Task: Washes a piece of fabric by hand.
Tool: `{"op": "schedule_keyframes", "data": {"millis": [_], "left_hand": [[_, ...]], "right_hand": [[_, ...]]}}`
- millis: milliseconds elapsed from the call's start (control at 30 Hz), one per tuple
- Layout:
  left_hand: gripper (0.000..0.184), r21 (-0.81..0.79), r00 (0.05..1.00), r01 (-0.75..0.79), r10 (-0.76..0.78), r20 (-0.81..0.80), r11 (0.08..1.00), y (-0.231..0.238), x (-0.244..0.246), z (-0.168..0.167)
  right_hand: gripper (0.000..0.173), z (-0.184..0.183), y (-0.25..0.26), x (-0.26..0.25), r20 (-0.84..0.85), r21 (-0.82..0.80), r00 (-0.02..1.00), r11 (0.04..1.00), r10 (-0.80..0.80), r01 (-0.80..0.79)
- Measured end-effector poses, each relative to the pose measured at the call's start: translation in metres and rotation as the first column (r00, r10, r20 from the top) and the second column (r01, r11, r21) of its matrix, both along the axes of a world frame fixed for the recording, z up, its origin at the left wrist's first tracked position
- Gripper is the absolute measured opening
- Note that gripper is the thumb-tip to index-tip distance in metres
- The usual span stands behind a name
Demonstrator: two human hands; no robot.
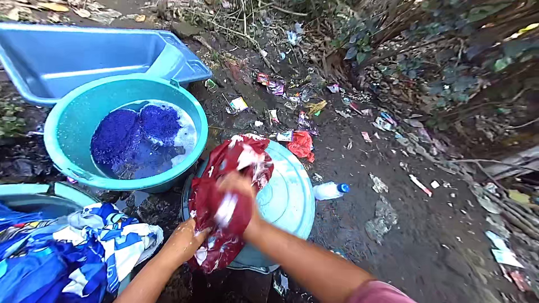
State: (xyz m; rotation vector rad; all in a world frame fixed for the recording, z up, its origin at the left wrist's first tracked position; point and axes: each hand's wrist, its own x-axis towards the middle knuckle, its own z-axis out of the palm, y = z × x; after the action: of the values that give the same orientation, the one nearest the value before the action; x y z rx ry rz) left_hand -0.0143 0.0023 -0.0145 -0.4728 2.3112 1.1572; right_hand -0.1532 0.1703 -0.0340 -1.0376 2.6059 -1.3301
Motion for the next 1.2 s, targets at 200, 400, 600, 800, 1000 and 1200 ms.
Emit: {"op": "schedule_keyframes", "data": {"millis": [200,400,600,800,1000,1200], "left_hand": [[0.047,0.160,0.951,-0.045,0.092,-0.297,0.986,-0.001,0.030,-0.006],[0.061,0.062,0.902,-0.164,0.175,-0.395,0.984,0.001,0.029,-0.005],[0.051,0.195,0.871,-0.248,0.306,-0.385,0.949,0.008,0.027,0.020],[0.027,0.758,0.673,-0.028,0.573,-0.468,0.652,-0.007,0.020,0.004],[0.030,0.497,0.776,-0.402,0.574,-0.262,0.769,-0.004,0.010,-0.009],[0.092,0.129,0.753,-0.206,0.241,-0.612,0.970,0.031,-0.007,0.007]], "right_hand": [[0.040,0.008,0.033,-0.106,0.072,0.625,0.997,0.781,-0.023,-0.028],[0.032,0.057,0.075,-0.139,0.689,0.032,0.721,0.997,-0.073,0.070],[0.072,0.013,0.064,-0.105,0.578,0.086,0.755,0.943,-0.311,0.323],[0.045,0.073,0.079,-0.107,0.516,-0.125,0.838,0.951,-0.180,0.282],[0.050,0.072,0.170,-0.128,0.504,0.178,0.791,0.938,-0.346,0.297],[0.048,0.073,0.147,-0.100,0.543,-0.017,0.689,0.814,-0.480,0.581]]}}
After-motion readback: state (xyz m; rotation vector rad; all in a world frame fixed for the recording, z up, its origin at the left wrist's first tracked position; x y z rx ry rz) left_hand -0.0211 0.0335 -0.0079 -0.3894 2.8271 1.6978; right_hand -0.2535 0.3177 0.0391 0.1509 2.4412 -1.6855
